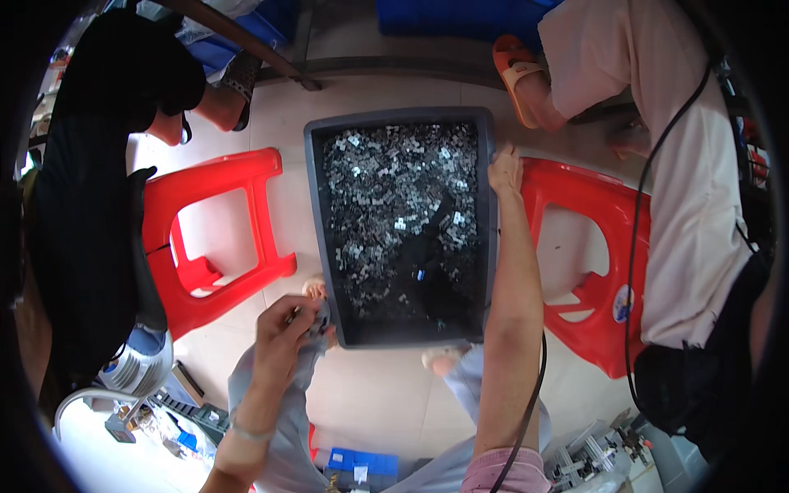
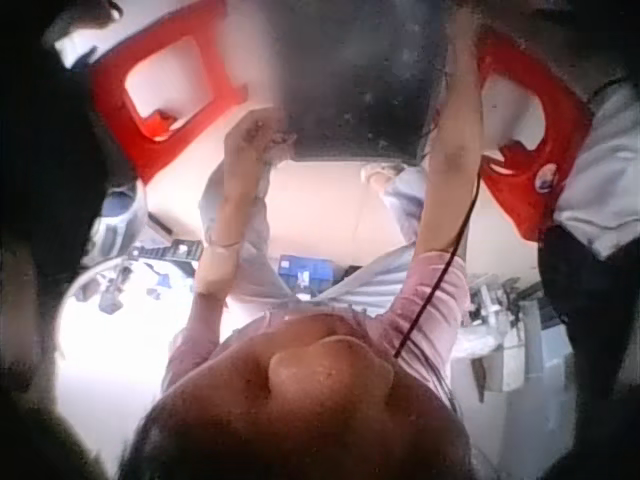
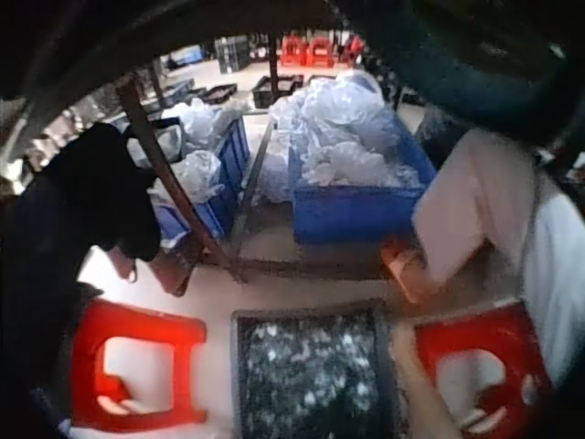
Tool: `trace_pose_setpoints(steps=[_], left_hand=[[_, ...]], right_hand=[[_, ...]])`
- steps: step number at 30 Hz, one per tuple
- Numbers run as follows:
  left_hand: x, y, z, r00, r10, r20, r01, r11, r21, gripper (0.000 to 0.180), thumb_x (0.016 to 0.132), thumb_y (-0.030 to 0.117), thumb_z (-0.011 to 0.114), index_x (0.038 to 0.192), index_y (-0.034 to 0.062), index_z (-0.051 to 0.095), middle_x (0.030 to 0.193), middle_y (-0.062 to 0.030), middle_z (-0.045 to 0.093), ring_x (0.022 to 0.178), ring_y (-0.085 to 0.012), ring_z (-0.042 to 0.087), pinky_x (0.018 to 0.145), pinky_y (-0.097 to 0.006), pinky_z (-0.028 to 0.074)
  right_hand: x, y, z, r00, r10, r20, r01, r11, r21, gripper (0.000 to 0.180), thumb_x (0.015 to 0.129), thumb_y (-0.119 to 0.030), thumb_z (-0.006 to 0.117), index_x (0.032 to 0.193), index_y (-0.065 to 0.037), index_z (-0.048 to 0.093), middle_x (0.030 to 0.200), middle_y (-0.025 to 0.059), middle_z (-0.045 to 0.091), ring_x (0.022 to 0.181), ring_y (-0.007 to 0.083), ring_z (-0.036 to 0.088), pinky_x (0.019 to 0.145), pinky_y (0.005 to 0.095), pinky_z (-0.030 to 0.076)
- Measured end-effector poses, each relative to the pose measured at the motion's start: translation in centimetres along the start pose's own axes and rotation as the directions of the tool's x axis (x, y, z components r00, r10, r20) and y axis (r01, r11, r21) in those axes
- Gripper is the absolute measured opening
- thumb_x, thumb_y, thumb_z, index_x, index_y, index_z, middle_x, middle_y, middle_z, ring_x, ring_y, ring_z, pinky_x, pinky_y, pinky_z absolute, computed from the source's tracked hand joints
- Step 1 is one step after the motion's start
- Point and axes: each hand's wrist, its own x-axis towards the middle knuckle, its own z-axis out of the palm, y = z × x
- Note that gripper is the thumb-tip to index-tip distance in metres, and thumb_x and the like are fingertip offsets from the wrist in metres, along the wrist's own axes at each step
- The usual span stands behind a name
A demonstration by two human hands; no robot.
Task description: Assembling small plastic and electronic components at a factory workbench.
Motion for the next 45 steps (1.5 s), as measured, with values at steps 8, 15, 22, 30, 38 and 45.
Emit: trace_pose_setpoints(steps=[8, 15, 22, 30, 38, 45], left_hand=[[1.9, 3.3, -0.6, 0.928, 0.365, -0.074, -0.352, 0.925, 0.142, 0.004, 0.083, -0.007, 0.055, 0.082, -0.0051, 0.058, 0.086, -0.0102, 0.055, 0.069, -0.0144, 0.058, 0.064, -0.027, 0.054], [10.6, 2.0, 2.8, 0.916, 0.346, 0.201, -0.379, 0.912, 0.155, 0.012, 0.091, 0.0, 0.052, 0.101, -0.0036, 0.058, 0.092, -0.0068, 0.053, 0.08, -0.0116, 0.058, 0.074, -0.029, 0.057], [21.4, -4.6, 6.5, 0.814, 0.491, 0.31, -0.578, 0.733, 0.357, 0.025, 0.092, 0.002, 0.046, 0.117, 0.0005, 0.044, 0.106, -0.0153, 0.047, 0.098, -0.0257, 0.053, 0.089, -0.036, 0.043], [30.0, -0.6, 13.1, 0.89, 0.158, 0.428, -0.455, 0.371, 0.81, 0.046, 0.093, 0.043, 0.049, 0.095, -0.0009, 0.064, 0.093, -0.018, 0.066, 0.092, -0.0313, 0.064, 0.083, -0.039, 0.05], [49.5, 9.6, 23.3, 0.475, 0.507, 0.72, -0.857, 0.078, 0.51, 0.015, 0.084, 0.012, 0.059, 0.093, 0.0073, 0.07, 0.092, -0.011, 0.07, 0.087, -0.028, 0.068, 0.076, -0.034, 0.054], [62.0, 9.4, 27.2, 0.522, 0.276, 0.807, -0.777, -0.237, 0.583, 0.019, 0.079, 0.014, 0.064, 0.096, 0.0166, 0.071, 0.105, -0.0127, 0.067, 0.1, -0.0322, 0.063, 0.089, -0.04, 0.05]], right_hand=[[6.3, -9.7, 1.3, 0.788, -0.588, -0.18, 0.587, 0.807, -0.064, 0.037, 0.096, -0.03, 0.045, 0.116, -0.002, 0.057, 0.116, 0.0167, 0.059, 0.113, 0.0337, 0.051, 0.099, 0.0424, 0.039], [3.3, -8.2, 2.1, 0.772, -0.406, -0.489, 0.579, 0.767, 0.277, 0.036, 0.095, -0.027, 0.051, 0.117, 0.001, 0.058, 0.102, 0.013, 0.066, 0.099, 0.03, 0.06, 0.09, 0.0393, 0.046], [-16.1, -15.7, -3.6, 0.857, -0.484, 0.175, -0.267, -0.129, 0.955, 0.044, 0.098, -0.028, 0.049, 0.135, -0.004, 0.046, 0.127, 0.0112, 0.055, 0.106, 0.0189, 0.059, 0.088, 0.0318, 0.049], [-9.3, -13.4, 5.4, 0.908, -0.159, 0.388, -0.417, -0.438, 0.797, 0.029, 0.089, -0.006, 0.049, 0.118, -0.001, 0.055, 0.104, 0.0065, 0.061, 0.089, 0.0166, 0.06, 0.074, 0.0289, 0.052], [-6.1, -13.7, 16.7, 0.819, 0.373, -0.436, 0.055, 0.705, 0.707, 0.032, 0.082, -0.023, 0.062, 0.061, 0.002, 0.06, 0.058, 0.0151, 0.059, 0.051, 0.0335, 0.054, 0.052, 0.0413, 0.041], [-5.8, -14.0, 17.0, 0.865, 0.414, -0.284, 0.056, 0.484, 0.873, 0.032, 0.086, -0.022, 0.064, 0.063, 0.001, 0.063, 0.054, 0.0083, 0.061, 0.049, 0.0173, 0.056, 0.053, 0.0315, 0.042]])
